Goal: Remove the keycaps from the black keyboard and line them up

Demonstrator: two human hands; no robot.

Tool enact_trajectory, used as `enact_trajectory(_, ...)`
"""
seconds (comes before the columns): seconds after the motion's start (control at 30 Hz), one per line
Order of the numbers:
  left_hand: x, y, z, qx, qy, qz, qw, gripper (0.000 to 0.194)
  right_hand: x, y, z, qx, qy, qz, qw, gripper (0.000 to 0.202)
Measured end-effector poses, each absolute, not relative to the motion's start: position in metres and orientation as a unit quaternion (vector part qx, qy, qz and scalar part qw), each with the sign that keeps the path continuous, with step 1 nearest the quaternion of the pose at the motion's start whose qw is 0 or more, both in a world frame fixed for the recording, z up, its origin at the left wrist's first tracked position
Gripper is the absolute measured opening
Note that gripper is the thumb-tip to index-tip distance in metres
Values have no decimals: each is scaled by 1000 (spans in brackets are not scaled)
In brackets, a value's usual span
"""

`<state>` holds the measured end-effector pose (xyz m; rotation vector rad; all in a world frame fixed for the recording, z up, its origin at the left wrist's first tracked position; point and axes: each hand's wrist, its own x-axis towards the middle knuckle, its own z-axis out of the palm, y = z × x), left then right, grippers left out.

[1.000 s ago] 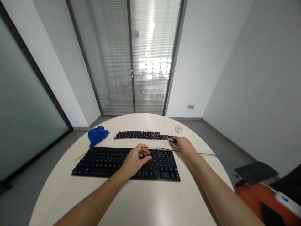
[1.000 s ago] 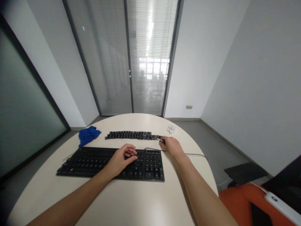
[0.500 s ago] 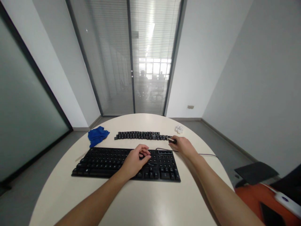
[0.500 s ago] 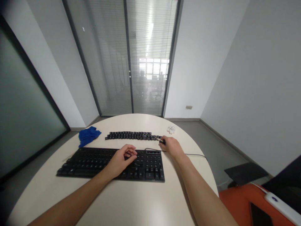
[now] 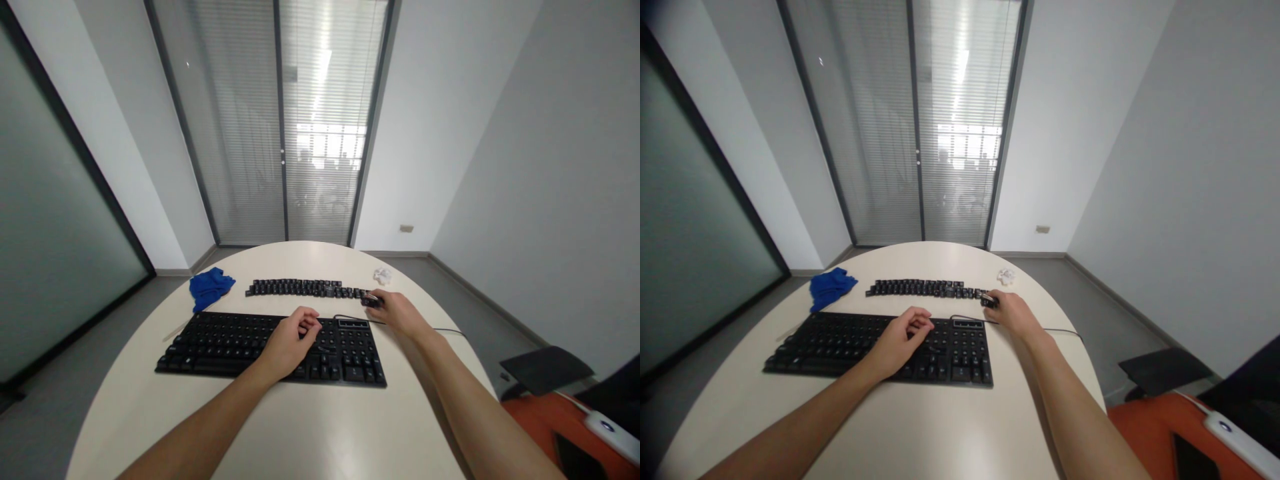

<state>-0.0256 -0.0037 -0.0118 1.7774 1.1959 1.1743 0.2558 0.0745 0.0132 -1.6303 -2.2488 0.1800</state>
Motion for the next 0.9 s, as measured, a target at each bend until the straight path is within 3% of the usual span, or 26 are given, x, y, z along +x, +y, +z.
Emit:
enact_trajectory(0.17, -25, -5, -10, 683, 460, 452, 342, 17, 265, 75, 15, -597, -784, 55, 163, 37)
enact_trajectory(0.5, -25, -4, -11, 684, 460, 452, 342, 18, 262, 79, 7, -586, -794, 41, 154, 25)
enact_trajectory(0.9, -25, -6, -9, 693, 458, 448, 331, 15, 255, 75, 13, -573, -794, 61, 196, 30)
